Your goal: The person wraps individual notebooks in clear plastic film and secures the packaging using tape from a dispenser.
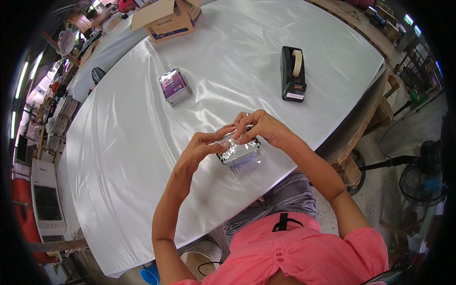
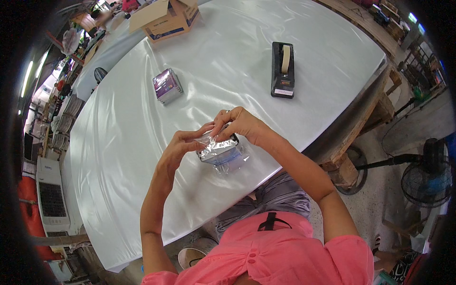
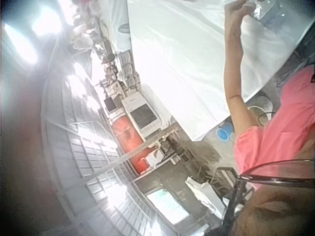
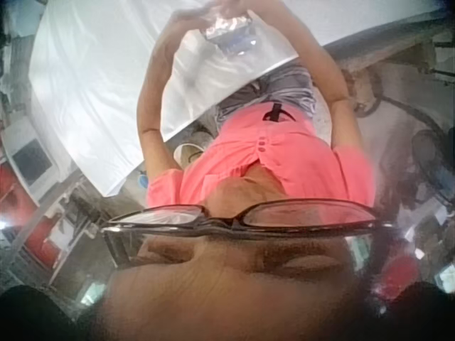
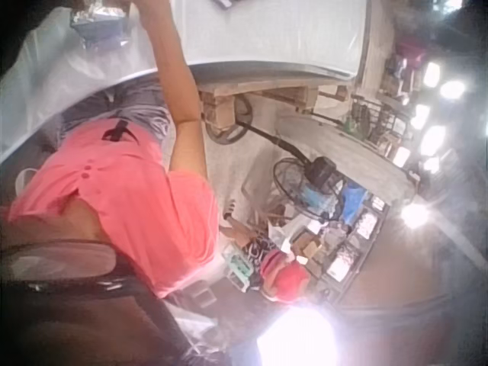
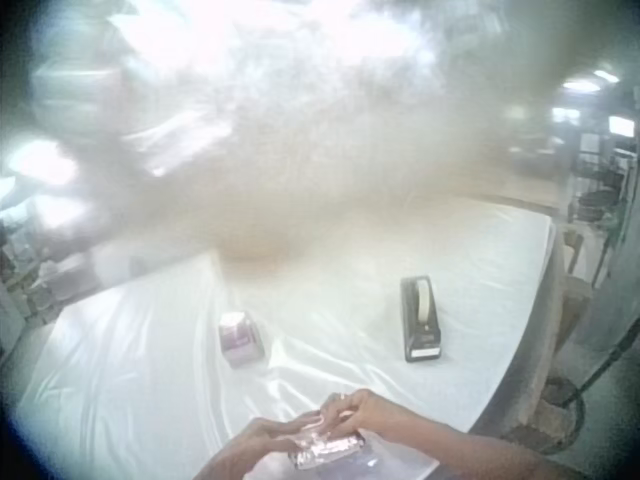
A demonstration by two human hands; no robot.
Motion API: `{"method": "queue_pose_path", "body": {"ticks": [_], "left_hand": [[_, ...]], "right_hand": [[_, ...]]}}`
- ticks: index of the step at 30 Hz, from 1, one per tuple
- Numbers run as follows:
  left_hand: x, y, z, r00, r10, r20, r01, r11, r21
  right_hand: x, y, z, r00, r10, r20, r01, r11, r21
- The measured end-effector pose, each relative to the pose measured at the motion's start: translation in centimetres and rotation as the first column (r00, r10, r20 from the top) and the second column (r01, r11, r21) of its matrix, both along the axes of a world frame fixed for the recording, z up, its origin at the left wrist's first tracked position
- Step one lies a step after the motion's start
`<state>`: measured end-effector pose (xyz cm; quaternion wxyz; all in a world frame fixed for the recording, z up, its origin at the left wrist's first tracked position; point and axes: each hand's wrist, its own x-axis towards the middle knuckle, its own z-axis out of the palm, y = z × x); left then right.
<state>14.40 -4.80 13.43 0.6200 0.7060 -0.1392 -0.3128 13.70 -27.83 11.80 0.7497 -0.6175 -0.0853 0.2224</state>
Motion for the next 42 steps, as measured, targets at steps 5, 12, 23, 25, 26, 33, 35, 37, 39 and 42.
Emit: {"method": "queue_pose_path", "body": {"ticks": [5,12,23,25,26,33,35,37,39,42], "left_hand": [[0.2,1.0,-0.5,0.925,-0.207,0.318,0.162,0.973,0.164],[-3.5,0.2,2.0,0.606,-0.477,0.636,-0.068,0.766,0.639],[-5.4,-0.3,1.4,0.285,-0.556,0.780,-0.317,0.713,0.625],[-5.4,-0.8,1.6,0.270,-0.554,0.788,-0.328,0.716,0.616],[-5.5,-0.9,1.8,0.250,-0.556,0.793,-0.318,0.726,0.610],[-5.7,-1.0,1.7,0.247,-0.547,0.800,-0.345,0.722,0.600],[-5.8,-0.9,1.5,0.255,-0.538,0.803,-0.366,0.715,0.595],[-5.8,-1.0,1.5,0.263,-0.529,0.807,-0.355,0.724,0.591],[-5.9,-1.0,1.6,0.272,-0.520,0.810,-0.350,0.730,0.586],[-5.9,-1.0,1.6,0.288,-0.509,0.811,-0.352,0.732,0.584]], "right_hand": [[-0.6,0.5,0.3,0.997,-0.024,0.079,0.026,0.999,-0.019],[-0.8,-0.2,0.8,0.925,0.105,0.365,0.000,0.961,-0.278],[-4.1,-5.2,2.7,0.520,0.354,0.777,0.331,0.755,-0.566],[-0.8,-10.2,1.9,0.666,-0.109,0.738,0.545,0.746,-0.383],[1.2,-12.7,1.1,0.672,-0.405,0.620,0.673,0.683,-0.284],[6.8,-17.5,-1.5,0.647,-0.761,0.055,0.673,0.536,-0.510],[6.8,-16.5,-1.1,0.626,-0.764,-0.156,0.688,0.636,-0.351],[6.8,-16.4,-1.7,0.574,-0.794,-0.199,0.739,0.607,-0.293],[7.1,-15.9,-2.8,0.470,-0.819,-0.330,0.871,0.491,0.021],[6.2,-14.3,-5.1,0.424,-0.845,-0.326,0.893,0.331,0.304]]}}
